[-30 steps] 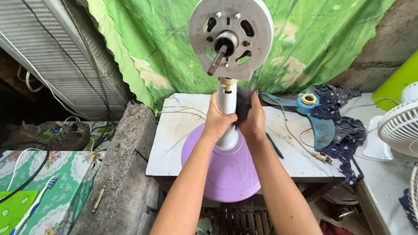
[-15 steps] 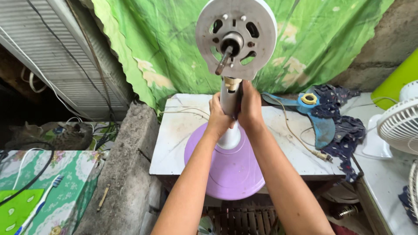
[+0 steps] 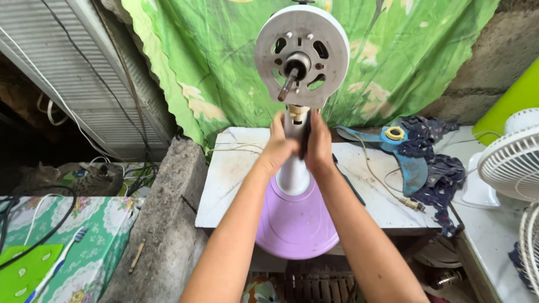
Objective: The person cleans a disassembled electric fan by scrubbing the white stand with a toothbrush and wiping the base and motor housing with a cloth. The fan blades are removed and placed on the table.
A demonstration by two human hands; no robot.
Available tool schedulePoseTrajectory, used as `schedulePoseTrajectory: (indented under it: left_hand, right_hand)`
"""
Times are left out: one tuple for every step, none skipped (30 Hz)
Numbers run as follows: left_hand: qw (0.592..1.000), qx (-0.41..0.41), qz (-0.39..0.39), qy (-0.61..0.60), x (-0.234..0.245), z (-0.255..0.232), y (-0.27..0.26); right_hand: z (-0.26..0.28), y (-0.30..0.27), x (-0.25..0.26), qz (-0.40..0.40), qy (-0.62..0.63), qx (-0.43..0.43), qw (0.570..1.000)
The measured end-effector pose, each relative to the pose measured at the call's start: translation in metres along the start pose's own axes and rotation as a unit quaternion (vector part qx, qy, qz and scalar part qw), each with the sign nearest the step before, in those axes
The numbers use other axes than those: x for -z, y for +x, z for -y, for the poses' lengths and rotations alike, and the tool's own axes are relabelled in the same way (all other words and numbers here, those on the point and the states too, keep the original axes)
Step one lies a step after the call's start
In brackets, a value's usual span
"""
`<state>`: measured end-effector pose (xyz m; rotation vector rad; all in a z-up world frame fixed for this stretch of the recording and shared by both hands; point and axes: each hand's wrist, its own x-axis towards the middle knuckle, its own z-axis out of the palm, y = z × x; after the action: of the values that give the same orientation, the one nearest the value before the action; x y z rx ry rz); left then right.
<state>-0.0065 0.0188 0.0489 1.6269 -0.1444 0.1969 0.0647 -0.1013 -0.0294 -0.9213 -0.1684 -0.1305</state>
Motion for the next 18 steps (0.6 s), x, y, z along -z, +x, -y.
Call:
schedulePoseTrajectory:
  left_hand:
    - [0.997, -0.007, 0.026, -0.071, 0.000, -0.010, 0.004]
    - [0.988, -0.012, 0.052, -0.142, 0.000, -0.019, 0.007]
    - [0.974, -0.017, 0.077, -0.212, -0.001, -0.027, 0.009]
    - [0.975, -0.030, 0.077, -0.208, -0.004, -0.035, 0.015]
    - [0.975, -0.043, 0.076, -0.204, -0.008, -0.041, 0.021]
    - [0.976, -0.052, 0.074, -0.199, -0.010, -0.043, 0.024]
    - [0.980, -0.059, 0.056, -0.183, -0.013, -0.041, 0.027]
    - [0.983, -0.063, 0.038, -0.167, -0.017, -0.037, 0.029]
    - [0.986, -0.067, 0.021, -0.152, -0.019, -0.031, 0.031]
    - [0.989, -0.070, -0.002, -0.130, -0.022, -0.025, 0.033]
    - [0.991, -0.072, -0.024, -0.109, -0.024, -0.018, 0.034]
    - [0.992, -0.074, -0.046, -0.089, -0.028, -0.011, 0.034]
    - [0.988, -0.119, -0.057, -0.076, -0.030, -0.004, 0.031]
    - [0.981, -0.169, -0.069, -0.063, -0.031, -0.002, 0.031]
    - [0.971, -0.219, -0.080, -0.050, -0.033, -0.001, 0.029]
    - [0.970, -0.226, -0.088, -0.037, -0.032, -0.002, 0.027]
    - [0.968, -0.232, -0.095, -0.025, -0.031, -0.003, 0.024]
    - [0.966, -0.237, -0.101, -0.011, -0.031, -0.004, 0.020]
  right_hand:
    - [0.010, -0.003, -0.009, 0.038, -0.002, 0.034, 0.999]
    - [0.017, -0.012, -0.017, 0.074, -0.004, 0.067, 0.995]
    - [0.022, -0.025, -0.023, 0.080, -0.078, 0.124, 0.986]
    - [0.026, -0.035, -0.028, 0.091, -0.151, 0.186, 0.967]
    - [0.026, -0.046, -0.030, 0.101, -0.222, 0.246, 0.938]
    - [0.020, -0.061, -0.028, 0.095, -0.237, 0.232, 0.939]
    - [0.011, -0.073, -0.024, 0.089, -0.251, 0.217, 0.939]
    - [0.001, -0.081, -0.016, 0.082, -0.267, 0.200, 0.939]
    - [-0.010, -0.087, -0.007, 0.066, -0.316, 0.150, 0.935]
    - [-0.020, -0.093, 0.004, 0.048, -0.365, 0.098, 0.925]
    - [-0.030, -0.101, 0.015, 0.031, -0.412, 0.045, 0.910]
    - [-0.038, -0.111, 0.027, 0.035, -0.484, 0.052, 0.873]
    - [-0.043, -0.125, 0.039, 0.040, -0.553, 0.058, 0.830]
    - [-0.045, -0.136, 0.048, 0.046, -0.618, 0.068, 0.782]
    - [-0.043, -0.151, 0.059, 0.072, -0.654, 0.153, 0.738]
    - [-0.041, -0.165, 0.066, 0.100, -0.680, 0.237, 0.687]
    - [-0.036, -0.177, 0.073, 0.117, -0.695, 0.280, 0.652]
    - [-0.031, -0.184, 0.080, 0.133, -0.708, 0.318, 0.617]
